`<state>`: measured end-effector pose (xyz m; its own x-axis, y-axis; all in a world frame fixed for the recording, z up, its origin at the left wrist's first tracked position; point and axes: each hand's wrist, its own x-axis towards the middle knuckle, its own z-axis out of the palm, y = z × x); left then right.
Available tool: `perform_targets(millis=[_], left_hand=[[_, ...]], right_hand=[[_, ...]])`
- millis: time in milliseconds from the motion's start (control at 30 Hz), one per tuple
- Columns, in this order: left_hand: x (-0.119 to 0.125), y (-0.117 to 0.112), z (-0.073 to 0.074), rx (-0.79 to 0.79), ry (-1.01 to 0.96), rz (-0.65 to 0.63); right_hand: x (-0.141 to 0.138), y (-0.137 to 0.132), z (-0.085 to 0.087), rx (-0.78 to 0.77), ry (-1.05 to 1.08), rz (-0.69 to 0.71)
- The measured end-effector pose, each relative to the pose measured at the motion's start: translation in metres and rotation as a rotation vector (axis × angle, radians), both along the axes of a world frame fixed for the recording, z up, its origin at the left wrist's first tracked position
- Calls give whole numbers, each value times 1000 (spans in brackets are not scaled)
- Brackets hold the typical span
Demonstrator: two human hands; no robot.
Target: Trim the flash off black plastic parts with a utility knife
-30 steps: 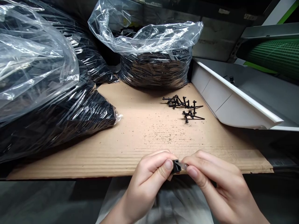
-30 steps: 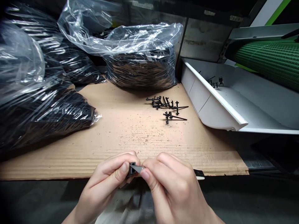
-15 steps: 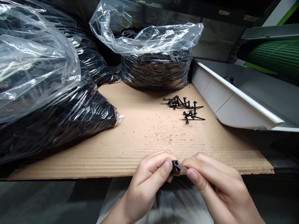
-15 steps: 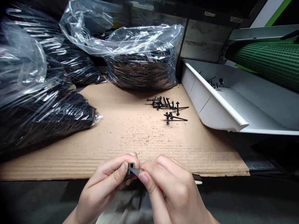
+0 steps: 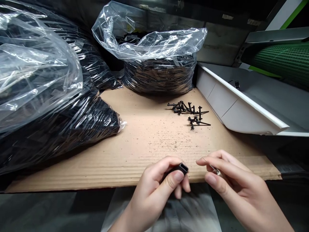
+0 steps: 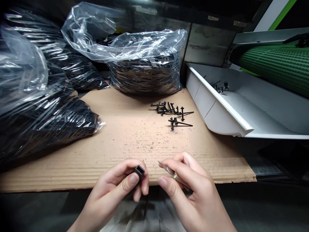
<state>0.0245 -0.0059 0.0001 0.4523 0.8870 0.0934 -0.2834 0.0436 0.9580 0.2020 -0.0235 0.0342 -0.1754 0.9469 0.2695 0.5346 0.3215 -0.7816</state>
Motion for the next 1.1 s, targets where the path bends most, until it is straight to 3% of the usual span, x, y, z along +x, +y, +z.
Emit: perform_targets(millis=[233,433,567,833,967,1100], left_hand=[[3,1,4,66,128,20],[0,1,8,163,174,9],[1,1,5,236,193,99],[4,3,1,248,169,137],[3,2,0,253,148,138],[1,1,0,269,148,130]], right_hand=[[-25,13,9,-155,237,119],[-16,11,5,-70,49,-47],[-9,-6,-5,26,-123,-44],[-35,-17,-26,269,-8,-97],[-35,-11,-27,264,-28,-82],[-29,-6,-25,143,-79,-119]])
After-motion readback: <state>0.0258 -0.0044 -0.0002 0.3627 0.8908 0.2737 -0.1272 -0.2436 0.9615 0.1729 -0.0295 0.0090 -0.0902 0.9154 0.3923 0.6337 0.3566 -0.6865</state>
